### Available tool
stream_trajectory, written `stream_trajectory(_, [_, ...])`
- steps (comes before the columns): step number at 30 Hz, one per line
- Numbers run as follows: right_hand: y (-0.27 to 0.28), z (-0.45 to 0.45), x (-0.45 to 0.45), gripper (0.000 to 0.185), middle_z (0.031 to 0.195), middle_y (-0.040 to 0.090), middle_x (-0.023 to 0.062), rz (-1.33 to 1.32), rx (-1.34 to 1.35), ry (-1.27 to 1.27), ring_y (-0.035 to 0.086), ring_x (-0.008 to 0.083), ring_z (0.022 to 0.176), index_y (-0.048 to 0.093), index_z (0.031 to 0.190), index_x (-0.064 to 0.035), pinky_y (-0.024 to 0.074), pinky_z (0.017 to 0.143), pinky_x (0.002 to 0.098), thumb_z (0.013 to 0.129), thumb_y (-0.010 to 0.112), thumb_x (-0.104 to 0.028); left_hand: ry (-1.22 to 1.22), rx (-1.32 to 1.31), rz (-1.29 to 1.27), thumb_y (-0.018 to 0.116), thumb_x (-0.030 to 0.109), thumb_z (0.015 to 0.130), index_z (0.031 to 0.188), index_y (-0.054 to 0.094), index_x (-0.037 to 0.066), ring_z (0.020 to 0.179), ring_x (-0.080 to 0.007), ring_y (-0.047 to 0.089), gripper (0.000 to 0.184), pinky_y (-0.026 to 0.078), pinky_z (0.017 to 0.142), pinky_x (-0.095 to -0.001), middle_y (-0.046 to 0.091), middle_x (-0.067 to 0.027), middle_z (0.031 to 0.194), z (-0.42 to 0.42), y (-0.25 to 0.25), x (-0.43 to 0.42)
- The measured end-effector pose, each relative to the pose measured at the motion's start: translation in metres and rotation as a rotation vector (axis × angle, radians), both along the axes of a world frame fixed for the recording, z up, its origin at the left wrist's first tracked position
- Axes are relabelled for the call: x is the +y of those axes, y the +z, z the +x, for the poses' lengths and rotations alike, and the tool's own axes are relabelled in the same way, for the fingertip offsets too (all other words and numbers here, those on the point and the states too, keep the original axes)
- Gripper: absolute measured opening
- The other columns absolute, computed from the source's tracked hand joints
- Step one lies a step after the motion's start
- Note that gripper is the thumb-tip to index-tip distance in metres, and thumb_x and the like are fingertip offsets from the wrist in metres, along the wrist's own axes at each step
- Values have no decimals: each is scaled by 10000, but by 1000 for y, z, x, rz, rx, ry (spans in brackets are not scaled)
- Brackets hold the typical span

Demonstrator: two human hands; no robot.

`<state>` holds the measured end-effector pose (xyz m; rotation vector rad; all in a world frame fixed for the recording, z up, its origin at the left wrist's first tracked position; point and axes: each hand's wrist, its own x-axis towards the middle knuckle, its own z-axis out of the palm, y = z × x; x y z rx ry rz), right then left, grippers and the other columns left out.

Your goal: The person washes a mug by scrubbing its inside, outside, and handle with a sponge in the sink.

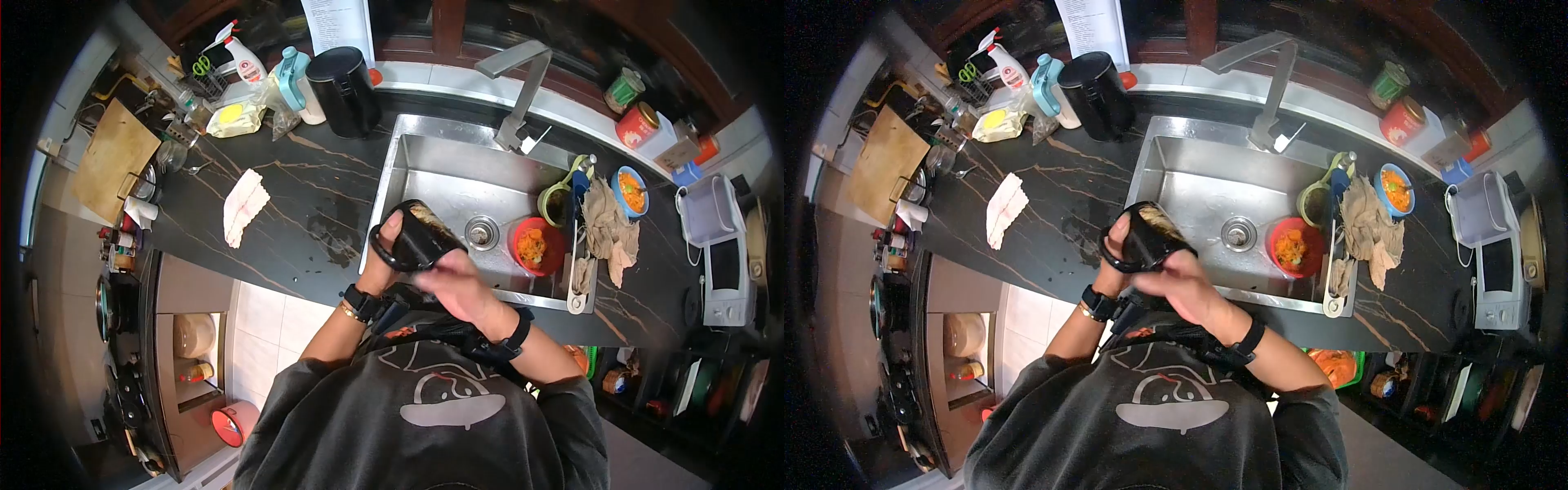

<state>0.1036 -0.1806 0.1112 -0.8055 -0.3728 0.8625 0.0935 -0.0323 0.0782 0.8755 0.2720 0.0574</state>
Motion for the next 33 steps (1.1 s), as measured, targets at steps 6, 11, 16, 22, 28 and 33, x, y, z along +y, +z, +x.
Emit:
stream_trajectory(6, [-24, -5, -3, 631, 1247, 467, 292, -614, -1127, 9, 474, 403, 1160, 380, 1313, 54, 363, 997, 438, 759, 657, -66, 0, 61, 535, 600, 523, 841, 823, 666, -34, 640, -82, 549, 561, 435, 567, -231, 620, -24, 718, 7, -8, 11])
stream_trajectory(11, [-20, 5, -6, 636, 1213, 506, 243, -914, -1569, -119, 493, 401, 1118, 448, 1283, -1, 417, 945, 445, 671, 618, 24, -30, 192, 366, 567, 448, 899, 1001, 635, -28, 755, -130, 642, 492, 524, 650, -258, 659, -73, 882, 5, -21, 9])
stream_trajectory(16, [-19, 12, -2, 630, 1225, 530, 199, -843, -1611, -160, 535, 376, 1088, 464, 1302, -73, 445, 922, 435, 692, 610, -8, -66, 214, 512, 574, 439, 895, 1011, 623, -22, 791, -135, 637, 478, 524, 653, -263, 647, -79, 897, 3, -22, 15])
stream_trajectory(22, [0, 15, -6, 591, 1203, 565, 125, -505, -878, 18, 530, 220, 1114, 478, 1290, -43, 415, 949, 349, 759, 713, -150, -14, 102, 219, 546, 447, 906, 1075, 595, 2, 873, -144, 625, 479, 509, 769, -286, 635, -73, 966, -9, -24, 2])
stream_trajectory(28, [1, -12, 3, 496, 1247, 554, 56, 33, 248, -186, 527, 140, 1107, 495, 1272, 14, 411, 950, 312, 791, 614, 5, 0, 19, 223, 494, 501, 911, 1173, 556, 6, 931, -182, 624, 564, 502, 836, -324, 633, -91, 1045, -12, -14, 0])
stream_trajectory(33, [9, -38, 3, 552, 1113, 585, 208, -583, -797, -33, 580, 322, 1010, 457, 1244, 57, 452, 898, 396, 780, 672, -152, -21, 111, 530, 573, 563, 850, 833, 665, -46, 672, -93, 568, 616, 457, 597, -249, 637, -49, 721, -27, -6, 16])
